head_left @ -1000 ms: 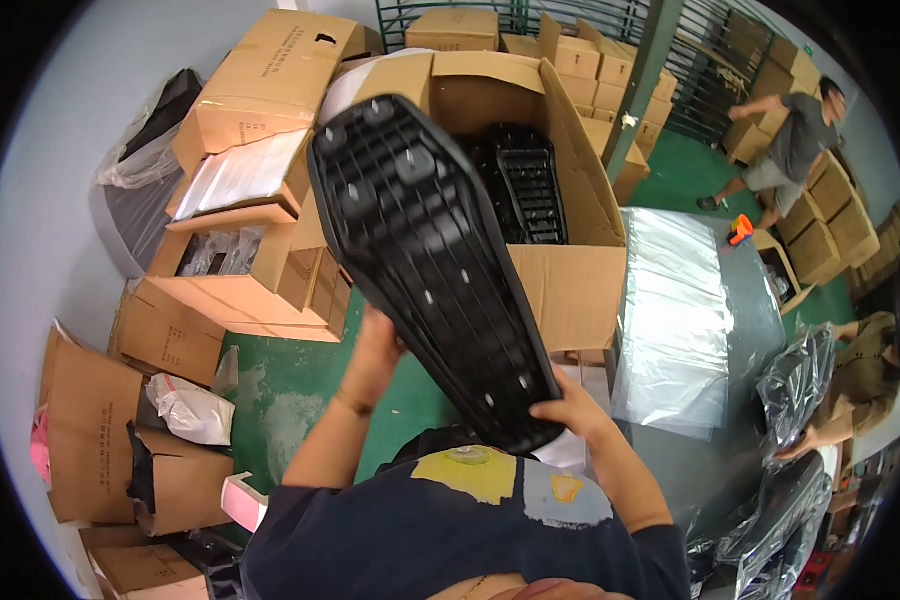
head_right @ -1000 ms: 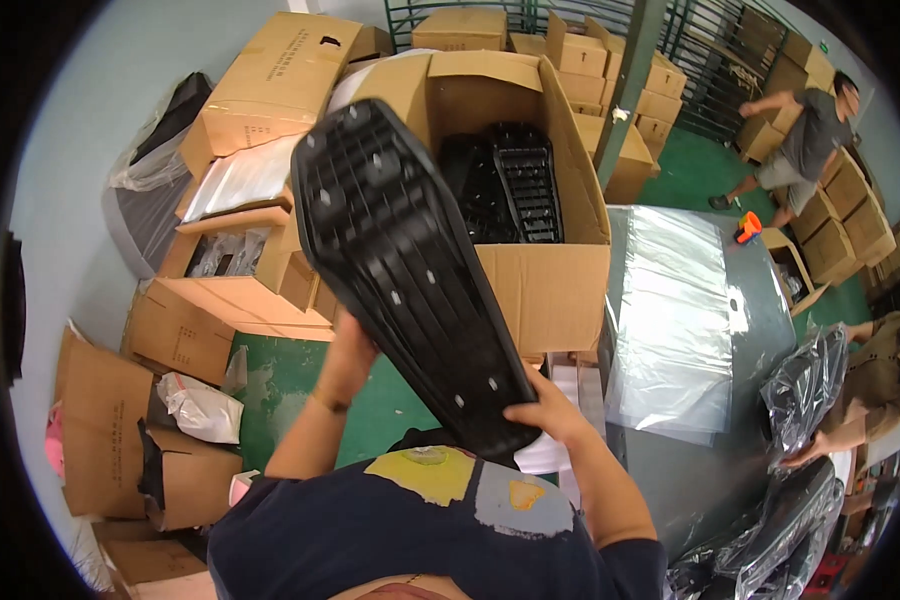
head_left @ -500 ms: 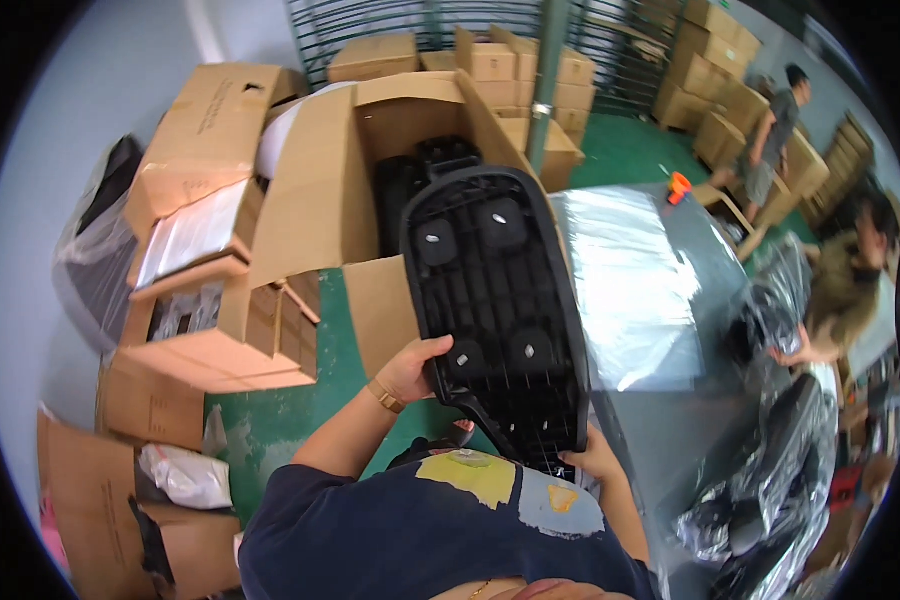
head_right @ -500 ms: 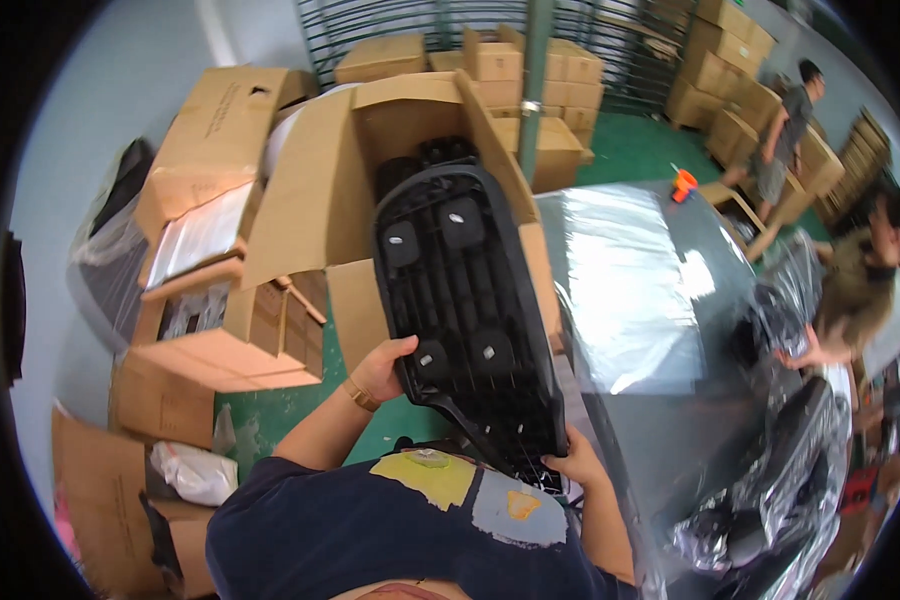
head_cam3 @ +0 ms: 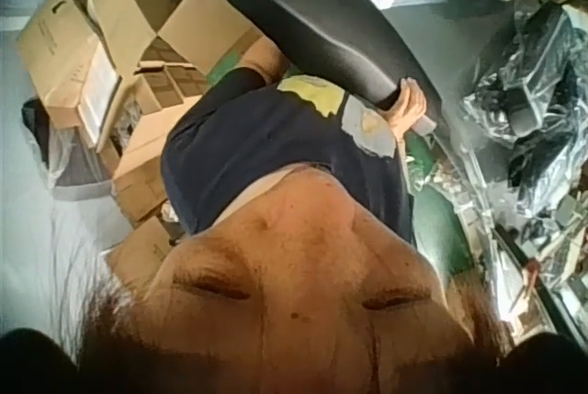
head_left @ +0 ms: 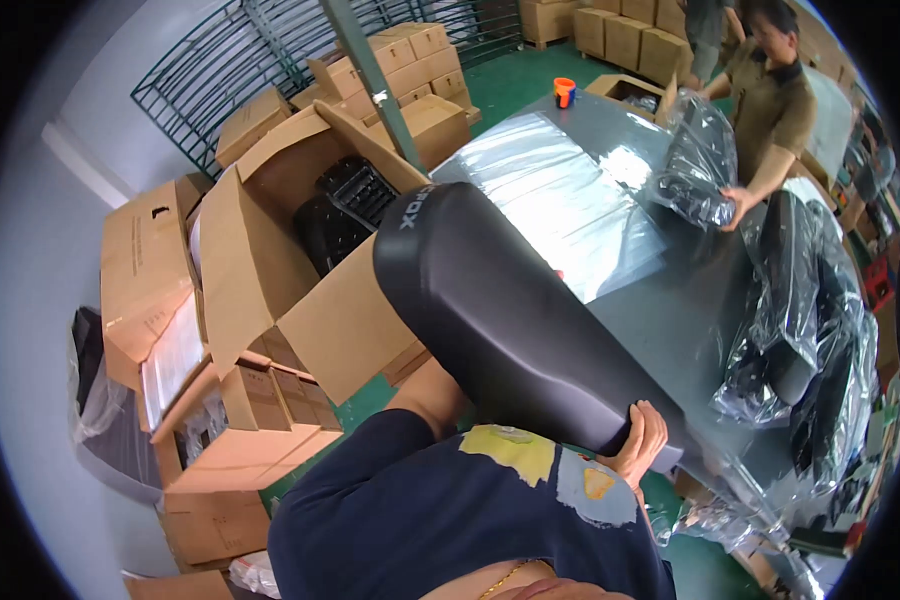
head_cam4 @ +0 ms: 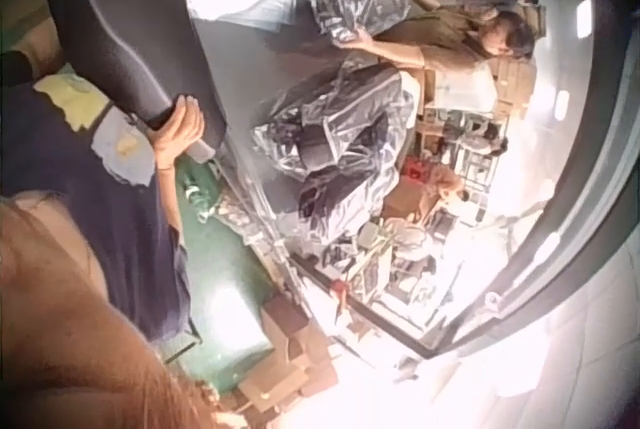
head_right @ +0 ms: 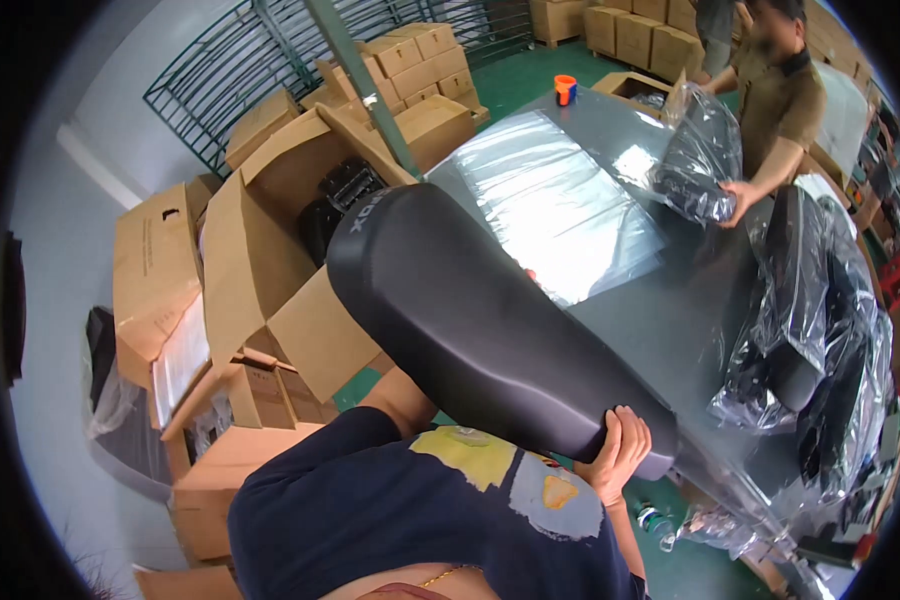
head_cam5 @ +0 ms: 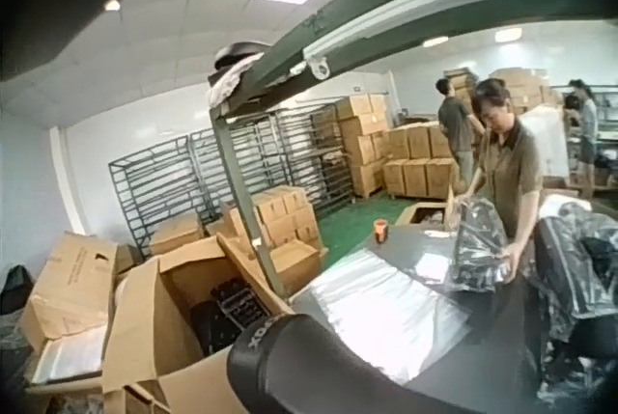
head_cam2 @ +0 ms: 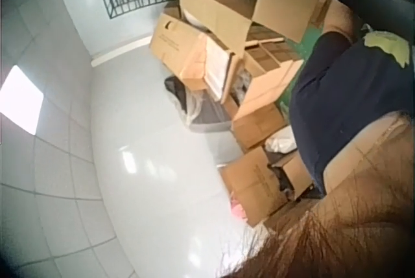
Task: Removing bike seats from a large cardboard box, putting them into plastic bags, and placing them on a work table.
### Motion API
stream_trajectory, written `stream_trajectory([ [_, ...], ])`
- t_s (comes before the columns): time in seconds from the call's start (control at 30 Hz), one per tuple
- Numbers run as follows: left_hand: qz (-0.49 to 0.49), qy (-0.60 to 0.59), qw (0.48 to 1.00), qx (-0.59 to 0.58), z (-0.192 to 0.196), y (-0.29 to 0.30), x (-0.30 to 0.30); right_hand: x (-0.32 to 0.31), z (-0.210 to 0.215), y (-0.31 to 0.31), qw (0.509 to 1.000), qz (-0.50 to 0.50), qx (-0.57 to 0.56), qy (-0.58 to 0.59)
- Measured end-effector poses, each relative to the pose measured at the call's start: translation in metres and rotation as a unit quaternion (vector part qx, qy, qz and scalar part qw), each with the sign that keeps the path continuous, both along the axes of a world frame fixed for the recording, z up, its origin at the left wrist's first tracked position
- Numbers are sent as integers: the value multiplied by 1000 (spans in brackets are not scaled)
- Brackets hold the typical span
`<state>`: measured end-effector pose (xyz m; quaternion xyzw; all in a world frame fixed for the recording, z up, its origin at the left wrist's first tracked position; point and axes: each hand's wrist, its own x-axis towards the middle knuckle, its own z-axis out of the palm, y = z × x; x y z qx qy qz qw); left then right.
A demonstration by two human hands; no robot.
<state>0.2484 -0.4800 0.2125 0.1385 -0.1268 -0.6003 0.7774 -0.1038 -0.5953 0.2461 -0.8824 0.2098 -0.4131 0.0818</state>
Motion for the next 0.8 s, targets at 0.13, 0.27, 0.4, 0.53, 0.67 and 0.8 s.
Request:
stream_trajectory([
  [0.13,20,-47,998,-28,20,-11,-8,-8,13,4,999,-24,-20,-4],
  [0.27,36,-95,992,-70,47,-30,-14,-19,6,4,998,-48,-40,-8],
  [0.4,47,-136,983,-112,74,-47,-21,-25,7,1,997,-57,-51,-11],
  [0.53,28,-145,980,-131,75,-60,-49,-21,18,-6,998,-43,-35,-37],
  [0.67,11,-143,977,-160,66,-87,-74,-19,17,-13,998,-44,-32,-35],
  [0.8,9,-135,968,-213,55,-87,-73,-23,29,-15,1000,-21,2,-20],
])
